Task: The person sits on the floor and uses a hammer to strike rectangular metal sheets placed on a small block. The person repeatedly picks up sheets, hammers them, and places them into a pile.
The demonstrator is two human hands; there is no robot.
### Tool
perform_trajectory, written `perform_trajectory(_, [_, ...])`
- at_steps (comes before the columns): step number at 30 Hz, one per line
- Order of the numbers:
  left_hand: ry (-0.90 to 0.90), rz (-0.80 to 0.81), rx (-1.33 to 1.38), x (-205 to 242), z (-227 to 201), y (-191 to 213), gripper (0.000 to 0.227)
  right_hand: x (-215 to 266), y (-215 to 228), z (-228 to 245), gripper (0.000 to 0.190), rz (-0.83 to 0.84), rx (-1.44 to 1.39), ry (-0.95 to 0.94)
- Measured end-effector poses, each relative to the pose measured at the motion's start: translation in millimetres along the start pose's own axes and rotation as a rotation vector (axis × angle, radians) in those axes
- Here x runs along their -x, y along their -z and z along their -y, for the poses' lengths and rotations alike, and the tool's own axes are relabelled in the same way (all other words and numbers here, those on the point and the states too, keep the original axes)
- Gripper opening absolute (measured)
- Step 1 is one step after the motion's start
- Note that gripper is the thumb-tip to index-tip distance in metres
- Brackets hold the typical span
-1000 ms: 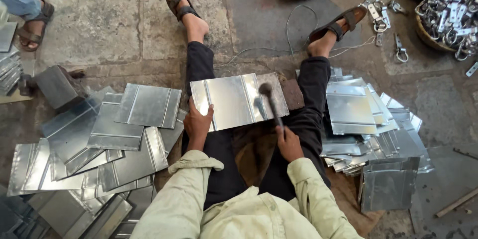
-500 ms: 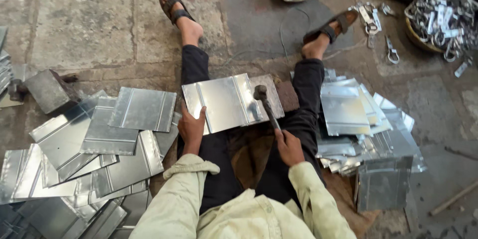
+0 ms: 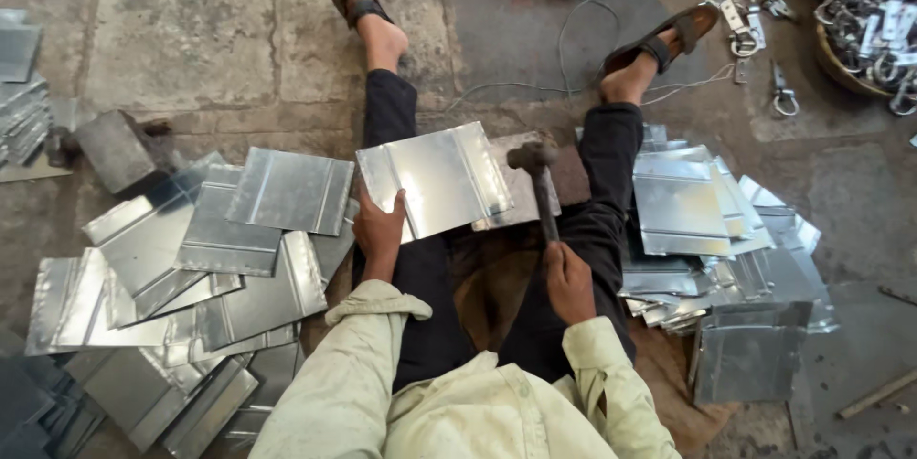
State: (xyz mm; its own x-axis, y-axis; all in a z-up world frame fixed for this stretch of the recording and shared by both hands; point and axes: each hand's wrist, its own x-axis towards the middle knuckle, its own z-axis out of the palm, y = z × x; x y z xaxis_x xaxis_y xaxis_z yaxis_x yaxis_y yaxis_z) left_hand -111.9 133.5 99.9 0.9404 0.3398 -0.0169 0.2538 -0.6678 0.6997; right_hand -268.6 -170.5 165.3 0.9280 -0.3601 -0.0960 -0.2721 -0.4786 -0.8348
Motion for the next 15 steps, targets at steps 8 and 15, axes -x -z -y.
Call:
perform_trajectory(8, [-0.080, -0.078, 0.047, -28.0, -7.4, -3.4, 0.087, -21.9, 14.8, -0.8, 0.042, 0.003, 0.196, 0.066])
perform_trajectory(15, [-0.043, -0.048, 0.020, -9.0, -5.2, 0.5, 0.082, -5.7, 19.6, -18.2, 0.043, 0.053, 0.140, 0.031])
